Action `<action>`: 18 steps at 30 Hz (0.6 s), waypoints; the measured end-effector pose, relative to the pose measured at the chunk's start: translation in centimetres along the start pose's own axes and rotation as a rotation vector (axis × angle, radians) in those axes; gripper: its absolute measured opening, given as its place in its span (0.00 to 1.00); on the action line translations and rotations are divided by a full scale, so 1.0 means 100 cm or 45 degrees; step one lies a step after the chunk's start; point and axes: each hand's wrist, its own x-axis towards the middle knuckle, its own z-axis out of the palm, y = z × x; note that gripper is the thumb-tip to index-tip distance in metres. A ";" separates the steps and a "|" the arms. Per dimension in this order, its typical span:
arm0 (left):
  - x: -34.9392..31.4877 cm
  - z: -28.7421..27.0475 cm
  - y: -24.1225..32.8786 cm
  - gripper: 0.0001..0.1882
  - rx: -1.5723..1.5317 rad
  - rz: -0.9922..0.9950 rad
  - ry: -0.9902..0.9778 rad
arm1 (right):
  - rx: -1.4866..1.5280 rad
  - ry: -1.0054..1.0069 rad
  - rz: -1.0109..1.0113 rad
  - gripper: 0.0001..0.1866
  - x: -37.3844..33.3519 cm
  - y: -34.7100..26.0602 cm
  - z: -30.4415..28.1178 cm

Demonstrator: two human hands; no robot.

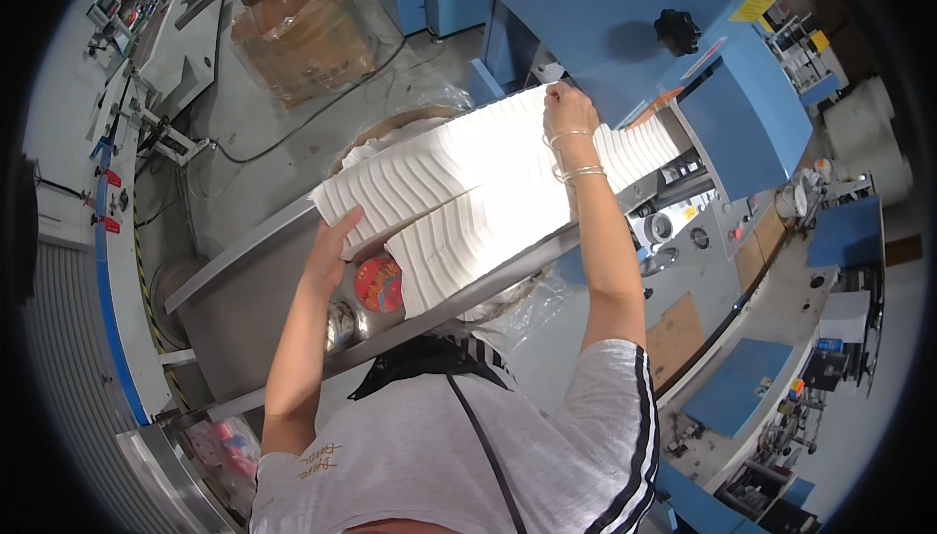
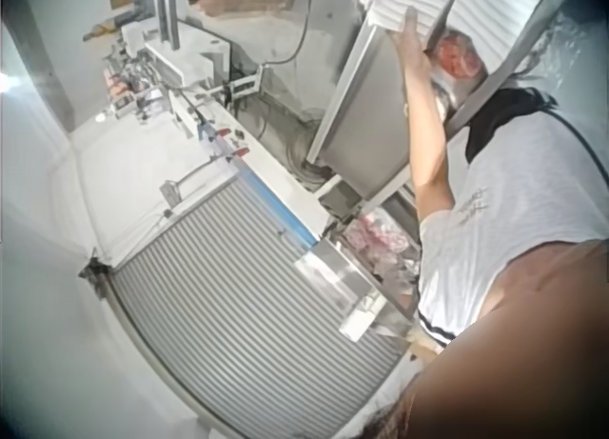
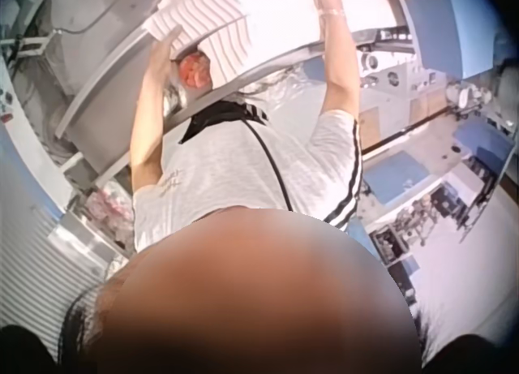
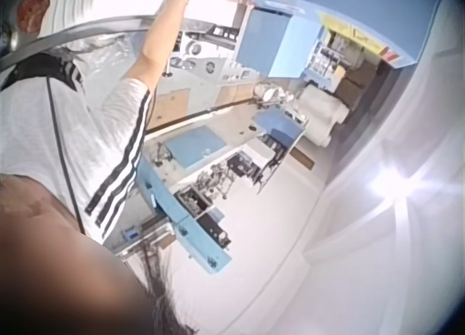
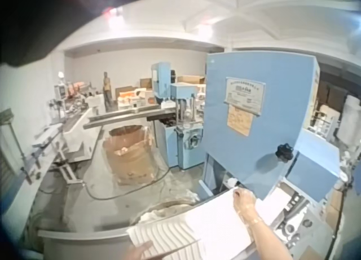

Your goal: Loading stacks of paper sheets onto a conveyor belt and feeding them into a machine.

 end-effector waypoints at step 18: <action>0.004 -0.005 0.003 0.35 0.043 -0.016 0.007 | -0.514 -0.627 -0.349 0.37 -0.011 -0.011 -0.019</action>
